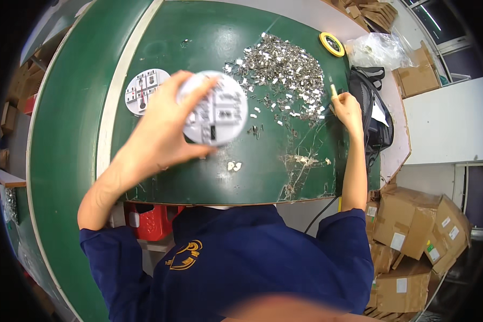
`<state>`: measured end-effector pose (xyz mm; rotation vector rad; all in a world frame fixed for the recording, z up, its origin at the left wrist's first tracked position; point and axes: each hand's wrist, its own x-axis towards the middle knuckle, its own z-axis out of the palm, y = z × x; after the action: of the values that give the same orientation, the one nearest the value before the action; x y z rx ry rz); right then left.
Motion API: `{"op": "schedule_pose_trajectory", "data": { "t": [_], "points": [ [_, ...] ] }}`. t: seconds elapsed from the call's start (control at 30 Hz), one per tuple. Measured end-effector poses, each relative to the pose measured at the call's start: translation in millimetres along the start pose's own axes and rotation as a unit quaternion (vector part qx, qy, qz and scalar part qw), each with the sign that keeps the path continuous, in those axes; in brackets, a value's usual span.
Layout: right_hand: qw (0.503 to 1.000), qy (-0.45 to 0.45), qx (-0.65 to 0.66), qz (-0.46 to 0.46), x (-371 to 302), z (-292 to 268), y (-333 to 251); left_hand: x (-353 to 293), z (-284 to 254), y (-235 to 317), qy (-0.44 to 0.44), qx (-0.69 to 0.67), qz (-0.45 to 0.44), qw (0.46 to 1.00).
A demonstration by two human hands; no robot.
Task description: Assembling small electrical pins and components into a circular plastic base using a handheld tool.
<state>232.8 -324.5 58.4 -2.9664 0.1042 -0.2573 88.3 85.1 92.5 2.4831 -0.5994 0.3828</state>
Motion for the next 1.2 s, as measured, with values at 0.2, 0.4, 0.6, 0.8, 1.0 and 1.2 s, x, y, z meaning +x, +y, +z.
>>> {"op": "schedule_pose_trajectory", "data": {
  "t": [0.2,0.4,0.6,0.8,1.0,1.2],
  "points": [
    [0.884,-0.082,0.456,-0.058,-47,-27,-26,-13,42,45,-0.124,-0.062,0.097,0.986],
    [0.779,-0.171,0.585,-0.148,-86,-29,-37,-4,68,84,-0.222,-0.100,0.107,0.964],
    [0.627,-0.162,0.758,-0.079,-112,-19,-64,-34,77,74,-0.234,-0.112,0.063,0.964],
    [0.611,-0.208,0.760,-0.076,-111,-33,-82,-65,86,77,-0.134,-0.182,-0.008,0.974],
    [0.899,-0.226,0.297,-0.228,-115,-22,-105,-63,96,81,-0.106,-0.184,-0.044,0.976],
    [0.854,-0.132,0.189,-0.466,-94,9,-111,-63,93,66,-0.082,-0.240,-0.032,0.967]
  ]
}}
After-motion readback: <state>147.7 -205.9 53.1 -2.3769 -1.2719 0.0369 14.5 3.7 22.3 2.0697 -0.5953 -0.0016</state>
